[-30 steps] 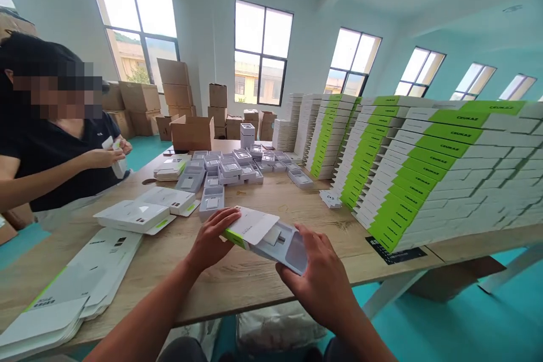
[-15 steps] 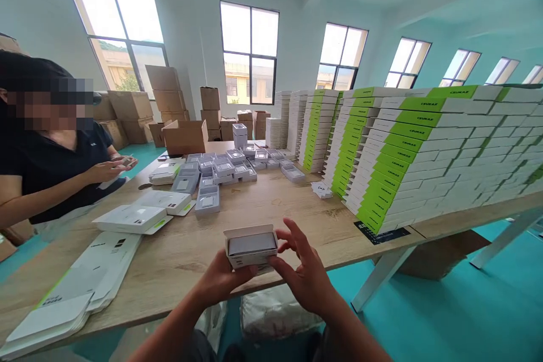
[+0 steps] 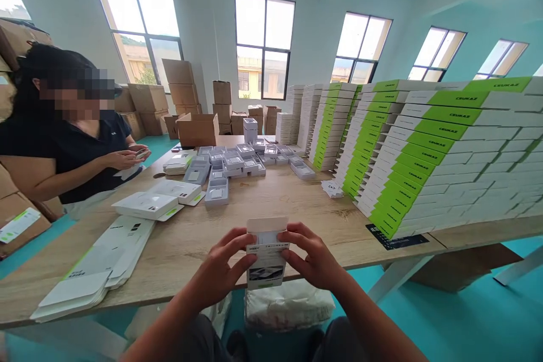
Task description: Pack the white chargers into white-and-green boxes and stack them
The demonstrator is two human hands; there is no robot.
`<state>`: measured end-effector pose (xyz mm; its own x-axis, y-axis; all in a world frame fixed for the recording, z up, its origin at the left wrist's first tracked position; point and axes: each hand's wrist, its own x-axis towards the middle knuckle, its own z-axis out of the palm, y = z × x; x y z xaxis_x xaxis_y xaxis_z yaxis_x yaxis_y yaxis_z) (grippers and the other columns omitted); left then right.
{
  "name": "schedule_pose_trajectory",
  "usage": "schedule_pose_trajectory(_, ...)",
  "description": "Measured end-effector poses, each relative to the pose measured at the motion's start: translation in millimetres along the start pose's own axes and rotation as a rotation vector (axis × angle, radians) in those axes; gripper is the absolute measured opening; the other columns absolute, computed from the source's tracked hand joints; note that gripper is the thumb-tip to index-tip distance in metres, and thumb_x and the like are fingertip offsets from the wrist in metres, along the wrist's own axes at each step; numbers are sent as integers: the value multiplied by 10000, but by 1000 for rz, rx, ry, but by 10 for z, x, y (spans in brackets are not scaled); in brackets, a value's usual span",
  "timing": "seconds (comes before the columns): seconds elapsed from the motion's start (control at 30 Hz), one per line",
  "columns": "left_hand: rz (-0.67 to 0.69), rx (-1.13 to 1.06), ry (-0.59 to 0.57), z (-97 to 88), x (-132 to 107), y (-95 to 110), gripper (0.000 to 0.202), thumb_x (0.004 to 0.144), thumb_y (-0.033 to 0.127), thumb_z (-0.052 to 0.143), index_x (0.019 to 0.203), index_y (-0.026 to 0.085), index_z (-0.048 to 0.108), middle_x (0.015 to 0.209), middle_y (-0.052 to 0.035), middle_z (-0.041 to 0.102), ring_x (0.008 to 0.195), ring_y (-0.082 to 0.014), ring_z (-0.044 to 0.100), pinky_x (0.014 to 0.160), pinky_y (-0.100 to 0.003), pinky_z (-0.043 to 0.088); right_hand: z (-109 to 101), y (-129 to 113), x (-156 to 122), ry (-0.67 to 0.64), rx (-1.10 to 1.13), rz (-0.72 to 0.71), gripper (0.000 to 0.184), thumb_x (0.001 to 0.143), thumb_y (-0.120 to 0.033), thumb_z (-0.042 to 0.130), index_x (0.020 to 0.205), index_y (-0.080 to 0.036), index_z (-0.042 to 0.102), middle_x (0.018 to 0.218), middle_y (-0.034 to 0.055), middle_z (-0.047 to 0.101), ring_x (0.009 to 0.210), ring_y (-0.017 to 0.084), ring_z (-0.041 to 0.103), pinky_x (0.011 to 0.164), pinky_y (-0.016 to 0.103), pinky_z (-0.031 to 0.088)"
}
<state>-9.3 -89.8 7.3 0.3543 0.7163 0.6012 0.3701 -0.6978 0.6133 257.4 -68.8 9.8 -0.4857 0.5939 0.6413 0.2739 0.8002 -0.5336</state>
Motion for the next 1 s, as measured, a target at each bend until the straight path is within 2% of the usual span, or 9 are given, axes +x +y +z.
schedule_pose_trajectory(0.1, 77, 171, -20, -76, 28, 71, 235, 993, 164, 541, 1186, 240, 651, 1261, -111, 637, 1077, -195, 675, 846, -265, 602, -81, -61, 69, 13, -99, -79, 255, 964, -174, 600, 1196, -269, 652, 1365, 112, 531, 1136, 218, 597, 935, 377, 554)
schedule_pose_trajectory(0.23, 151, 212, 119, -31, -24, 122, 237, 972, 103, 555, 1159, 245, 587, 1252, -99, 679, 1135, -191, 677, 917, -295, 585, -125, -141, 99, 20, -146, -190, 371, 945, -90, 593, 1267, -272, 560, 1148, 81, 651, 1120, 211, 607, 941, 377, 538)
schedule_pose_trajectory(0.3, 158, 211, 114, -24, -40, 179, 263, 962, 101, 565, 1176, 253, 578, 1253, -93, 688, 1152, -190, 672, 930, -303, 581, -140, -197, 112, -11, -177, -184, 335, 939, -114, 616, 1235, -266, 581, 1122, 83, 657, 1106, 217, 610, 921, 371, 535)
schedule_pose_trajectory(0.43, -26, 194, 49, -51, 19, 386, 90, 956, 221, 592, 1006, 238, 666, 1253, -91, 691, 1064, -203, 694, 844, -286, 591, -157, -348, 184, -70, -103, 37, 64, 947, -273, 662, 1006, -248, 669, 1294, 95, 638, 1175, 232, 607, 942, 357, 516)
schedule_pose_trajectory(0.5, -204, 132, 79, -36, 76, 473, 100, 948, 297, 611, 890, 226, 652, 1221, -72, 715, 921, -183, 719, 768, -280, 595, -144, -411, 238, -68, -31, 181, 71, 953, -309, 659, 924, -249, 679, 1237, 64, 695, 1104, 210, 650, 925, 334, 517)
schedule_pose_trajectory(0.57, -354, 52, 129, 5, 127, 519, 113, 940, 348, 624, 942, 238, 652, 1207, -49, 731, 840, -167, 724, 738, -285, 602, -117, -446, 288, -42, 5, 308, 70, 942, -320, 669, 947, -256, 697, 1101, 36, 753, 936, 185, 686, 848, 314, 531)
schedule_pose_trajectory(0.63, -436, -27, 182, 50, 158, 532, 199, 935, 384, 628, 1088, 260, 659, 1211, -35, 736, 887, -174, 733, 764, -292, 612, -86, -457, 321, -1, 26, 396, 103, 931, -332, 672, 990, -257, 712, 1027, 24, 771, 810, 171, 674, 767, 300, 533)
schedule_pose_trajectory(0.8, -514, -49, 200, 88, 174, 529, 298, 927, 427, 627, 1157, 274, 737, 1179, -32, 764, 824, -181, 754, 689, -282, 630, -59, -440, 342, 36, 111, 439, 119, 924, -351, 669, 913, -247, 724, 1042, 23, 784, 798, 167, 683, 724, 284, 540)
schedule_pose_trajectory(1.0, -353, -60, 207, 67, 196, 506, 215, 916, 318, 645, 1033, 252, 812, 1139, -51, 785, 962, -223, 764, 701, -275, 659, -114, -334, 321, 2, 105, 301, 130, 937, -350, 667, 893, -250, 737, 1085, 49, 792, 931, 209, 751, 791, 319, 587)
